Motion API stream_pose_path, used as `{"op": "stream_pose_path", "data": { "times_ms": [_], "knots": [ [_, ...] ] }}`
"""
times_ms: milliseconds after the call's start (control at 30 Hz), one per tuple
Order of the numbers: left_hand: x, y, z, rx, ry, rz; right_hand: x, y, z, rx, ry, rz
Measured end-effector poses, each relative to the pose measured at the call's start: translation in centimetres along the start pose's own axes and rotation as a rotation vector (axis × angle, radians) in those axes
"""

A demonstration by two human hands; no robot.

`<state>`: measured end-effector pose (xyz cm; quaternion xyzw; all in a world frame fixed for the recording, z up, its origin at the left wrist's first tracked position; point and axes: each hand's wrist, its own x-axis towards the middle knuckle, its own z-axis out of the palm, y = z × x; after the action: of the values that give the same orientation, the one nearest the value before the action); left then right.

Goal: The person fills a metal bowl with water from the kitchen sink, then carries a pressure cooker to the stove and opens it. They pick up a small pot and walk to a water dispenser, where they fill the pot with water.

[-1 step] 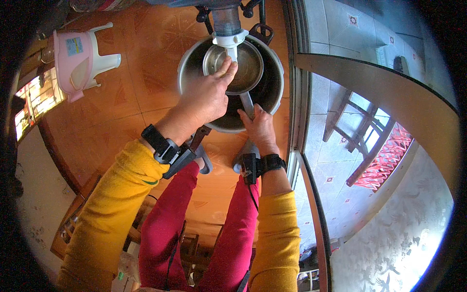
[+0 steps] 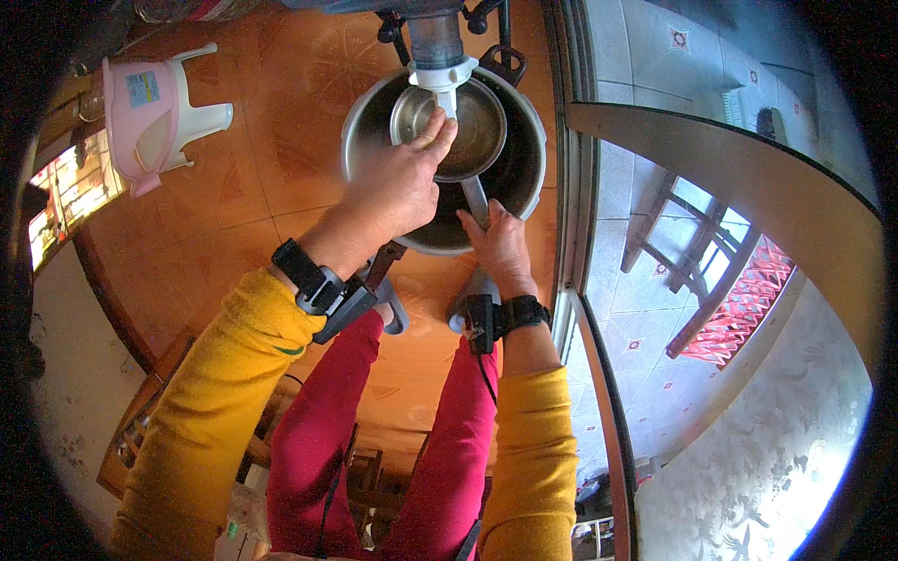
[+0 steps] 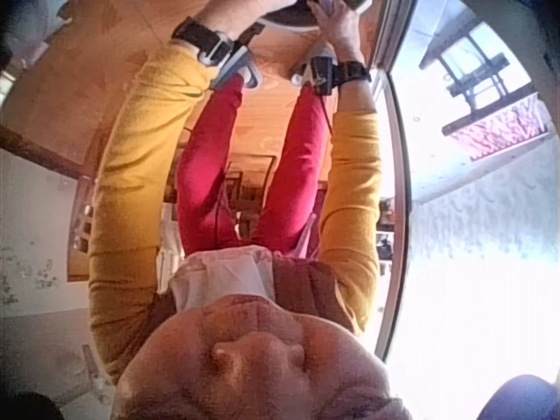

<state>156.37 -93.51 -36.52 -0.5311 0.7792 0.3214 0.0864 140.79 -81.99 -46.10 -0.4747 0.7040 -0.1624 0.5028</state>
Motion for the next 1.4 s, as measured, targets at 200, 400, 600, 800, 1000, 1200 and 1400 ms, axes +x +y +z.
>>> {"op": "stream_pose_path", "data": {
  "times_ms": [200, 400, 600, 800, 1000, 1200, 1400],
  "knots": [
    [0.0, 0.0, 0.0, -0.027, -0.009, -0.007, 0.2, 0.0, 0.0, -0.014, -0.001, -0.011],
    [0.0, 0.1, -0.3, -0.015, -0.014, -0.014, 0.2, 0.0, 0.0, -0.01, -0.002, 0.002],
    [-0.1, 0.3, -0.3, 0.029, -0.011, -0.026, 0.2, 0.0, 0.0, 0.019, 0.006, -0.024],
    [-0.1, 0.3, -0.2, 0.041, 0.002, -0.017, 0.3, 0.3, 0.1, -0.018, 0.003, -0.015],
    [-0.1, 0.3, -0.4, 0.046, 0.004, -0.019, 0.3, 0.3, 0.1, -0.002, -0.006, -0.003],
    [0.0, 0.2, -0.3, 0.0, -0.007, -0.021, 0.2, -0.4, -0.3, -0.014, -0.043, 0.054],
    [0.0, 0.1, -0.2, 0.005, 0.001, -0.008, 0.1, -0.5, -0.2, -0.059, -0.039, 0.025]
  ]
}}
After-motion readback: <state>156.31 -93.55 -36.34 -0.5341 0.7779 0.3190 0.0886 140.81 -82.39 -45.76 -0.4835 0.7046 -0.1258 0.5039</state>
